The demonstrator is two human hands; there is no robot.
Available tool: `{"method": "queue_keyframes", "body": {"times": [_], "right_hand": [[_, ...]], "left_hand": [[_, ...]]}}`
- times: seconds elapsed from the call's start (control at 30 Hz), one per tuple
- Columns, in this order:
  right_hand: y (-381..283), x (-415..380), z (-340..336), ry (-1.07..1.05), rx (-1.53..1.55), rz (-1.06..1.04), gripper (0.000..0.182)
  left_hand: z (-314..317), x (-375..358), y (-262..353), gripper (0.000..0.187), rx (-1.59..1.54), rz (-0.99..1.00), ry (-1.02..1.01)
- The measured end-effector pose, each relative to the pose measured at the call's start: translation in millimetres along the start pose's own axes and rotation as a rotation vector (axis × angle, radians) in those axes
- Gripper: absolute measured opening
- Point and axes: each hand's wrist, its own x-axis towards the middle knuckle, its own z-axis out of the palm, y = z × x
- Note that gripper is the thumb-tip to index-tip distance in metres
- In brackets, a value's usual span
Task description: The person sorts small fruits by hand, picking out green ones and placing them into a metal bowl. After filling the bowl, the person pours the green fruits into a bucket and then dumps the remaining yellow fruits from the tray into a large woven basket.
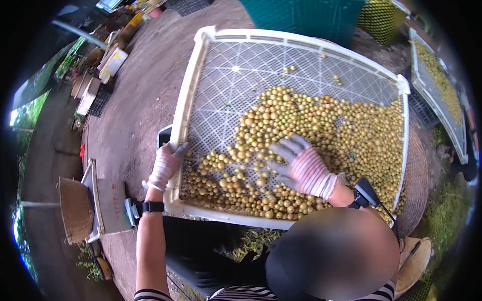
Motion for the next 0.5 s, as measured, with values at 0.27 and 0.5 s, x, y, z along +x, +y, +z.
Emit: {"method": "queue_keyframes", "body": {"times": [0.27, 0.5], "right_hand": [[-118, 155, 59, 0.131, 0.078, -0.582, 0.038], [-76, 130, 64, 0.165, 0.097, -0.492, 0.025]], "left_hand": [[-4, -7, 17, 0.046, 0.019, -0.067, 0.005], [5, 1, -9, 0.035, -0.204, 0.014, -0.027]]}}
